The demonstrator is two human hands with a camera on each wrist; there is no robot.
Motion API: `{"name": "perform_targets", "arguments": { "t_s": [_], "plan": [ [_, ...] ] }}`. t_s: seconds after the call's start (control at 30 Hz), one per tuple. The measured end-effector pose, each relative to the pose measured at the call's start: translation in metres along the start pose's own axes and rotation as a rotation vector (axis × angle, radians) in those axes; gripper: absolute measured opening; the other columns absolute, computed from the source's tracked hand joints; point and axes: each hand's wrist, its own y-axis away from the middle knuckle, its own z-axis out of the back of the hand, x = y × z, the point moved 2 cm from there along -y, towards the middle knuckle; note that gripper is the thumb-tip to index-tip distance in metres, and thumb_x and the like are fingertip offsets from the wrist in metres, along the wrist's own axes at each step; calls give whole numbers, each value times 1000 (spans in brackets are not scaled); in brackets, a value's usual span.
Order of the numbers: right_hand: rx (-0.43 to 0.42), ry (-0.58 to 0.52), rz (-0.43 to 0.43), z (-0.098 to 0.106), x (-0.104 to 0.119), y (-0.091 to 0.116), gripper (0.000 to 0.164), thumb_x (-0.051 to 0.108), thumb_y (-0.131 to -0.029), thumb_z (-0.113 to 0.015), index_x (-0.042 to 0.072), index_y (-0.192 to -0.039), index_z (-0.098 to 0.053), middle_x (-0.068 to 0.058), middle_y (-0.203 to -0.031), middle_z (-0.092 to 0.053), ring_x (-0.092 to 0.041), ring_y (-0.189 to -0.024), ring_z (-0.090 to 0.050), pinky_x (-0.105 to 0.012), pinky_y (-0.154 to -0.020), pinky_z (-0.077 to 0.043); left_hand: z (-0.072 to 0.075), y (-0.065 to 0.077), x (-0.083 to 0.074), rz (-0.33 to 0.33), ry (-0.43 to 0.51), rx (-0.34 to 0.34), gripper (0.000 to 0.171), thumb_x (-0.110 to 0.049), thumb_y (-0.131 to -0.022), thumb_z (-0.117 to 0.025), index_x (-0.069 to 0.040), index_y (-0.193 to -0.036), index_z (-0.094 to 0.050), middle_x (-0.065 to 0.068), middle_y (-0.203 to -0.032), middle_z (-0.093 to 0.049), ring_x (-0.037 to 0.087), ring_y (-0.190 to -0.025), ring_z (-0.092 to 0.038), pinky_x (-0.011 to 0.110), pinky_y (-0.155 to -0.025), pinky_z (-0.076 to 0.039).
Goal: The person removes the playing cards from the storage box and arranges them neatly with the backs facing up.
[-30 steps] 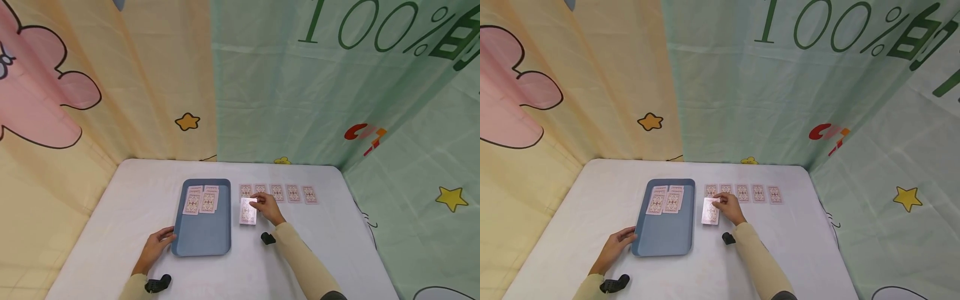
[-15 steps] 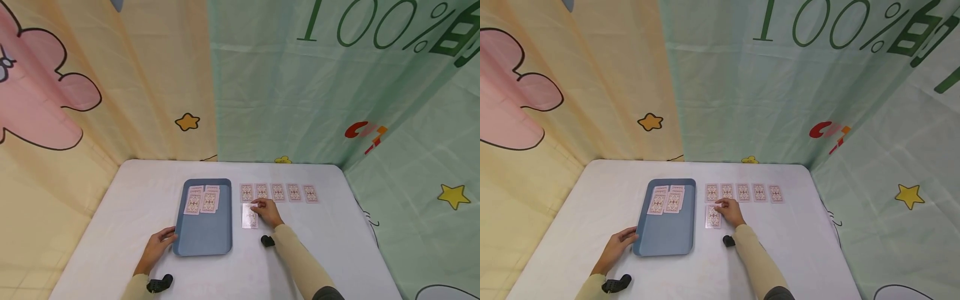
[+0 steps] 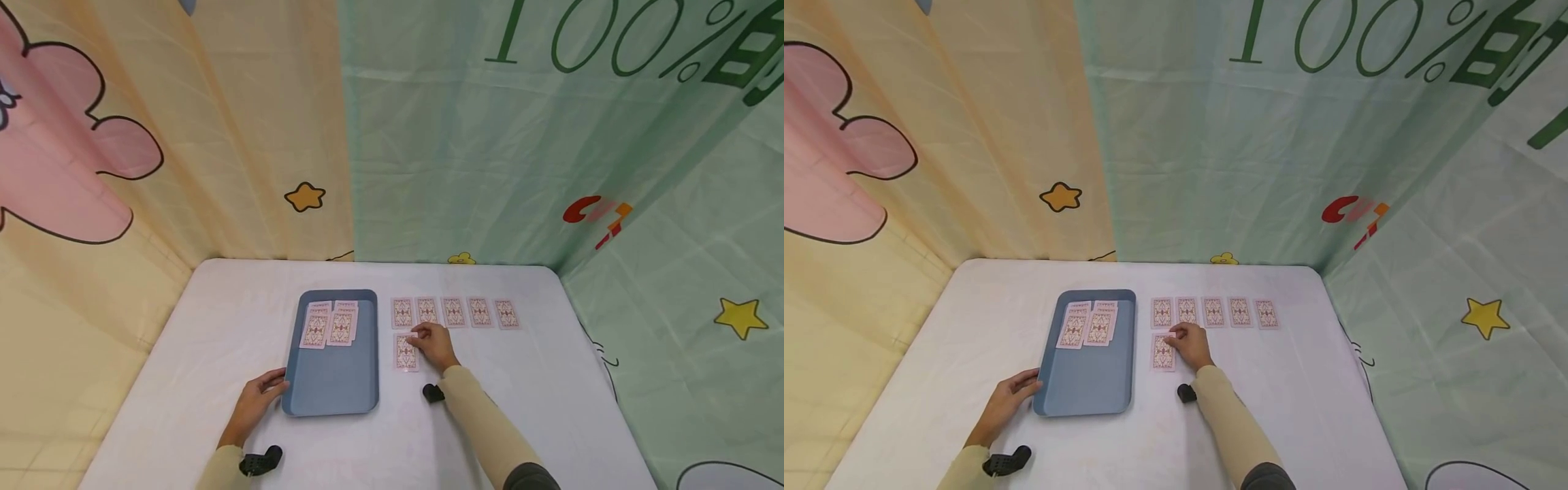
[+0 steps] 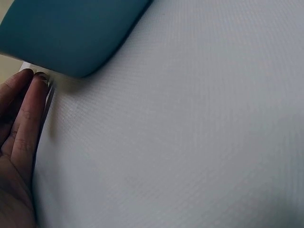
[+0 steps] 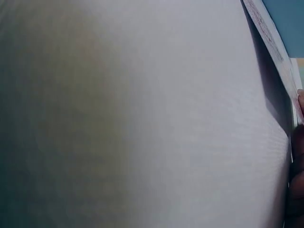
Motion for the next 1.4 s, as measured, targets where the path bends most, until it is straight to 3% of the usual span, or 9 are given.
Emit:
{"name": "perform_targets", "arguments": {
  "t_s": [0.13, 0.43, 0.6, 0.73, 0.9, 1.0, 1.23, 1.4],
  "plan": [
    [-14, 7, 0, 0, -2, 0, 21, 11, -74, -83, 0, -86, -71, 0, -66, -56, -10, -60, -48, -25, -57, -42, 0, 0, 1, 1, -1, -2, 50, -21, -92, -65, 6, -132, -53, 20, -119, -63, 34, -118, -54, 47, -99, -42],
    [-38, -22, -29, 0, -9, -1, 22, 14, -75, -83, 2, -87, -70, 1, -65, -53, -11, -59, -46, -23, -54, -39, -1, 0, 2, -3, 8, 4, 52, -25, -91, -67, 3, -132, -54, 17, -121, -62, 28, -116, -55, 22, -87, -44],
    [-23, -56, -77, 1, -7, 1, 21, 14, -76, -82, 2, -89, -70, 0, -66, -52, -13, -60, -46, -24, -54, -39, -1, 0, 1, -3, 3, 3, 51, -24, -91, -67, 4, -132, -54, 18, -121, -62, 28, -115, -56, 27, -90, -45],
    [-16, -88, -112, 3, -4, 1, 21, 13, -76, -81, 2, -91, -69, -1, -69, -53, -14, -62, -46, -24, -55, -39, -1, -1, 2, -5, 6, 2, 51, -24, -91, -67, 4, -132, -54, 17, -120, -63, 27, -115, -56, 24, -88, -45],
    [-7, -146, -135, 4, 0, 0, 20, 11, -76, -81, 3, -92, -70, -2, -72, -54, -14, -64, -46, -23, -57, -40, -1, -1, 2, -1, 3, 1, 51, -23, -91, -67, 4, -132, -54, 18, -120, -63, 29, -116, -55, 35, -95, -45],
    [-2, -181, -134, 6, 9, -3, 19, 10, -78, -79, 4, -94, -71, -3, -75, -55, -14, -65, -47, -23, -59, -41, 0, -1, 2, -2, -4, -3, 51, -23, -92, -66, 4, -133, -53, 19, -121, -62, 30, -117, -54, 43, -98, -43],
    [53, -242, -86, 3, 49, -16, 20, 9, -81, -76, 1, -99, -70, -5, -80, -57, -13, -67, -48, -23, -60, -41, 0, -3, 3, 1, -7, -3, 50, -23, -92, -65, 4, -133, -53, 18, -120, -63, 29, -116, -55, 42, -97, -44],
    [112, -256, -30, -12, 74, -32, 19, 6, -85, -73, 0, -103, -69, -5, -80, -57, -10, -59, -46, -22, -54, -41, -1, -2, 4, -1, 0, -1, 51, -23, -92, -66, 4, -133, -53, 17, -119, -63, 30, -116, -55, 42, -97, -43]
  ]
}}
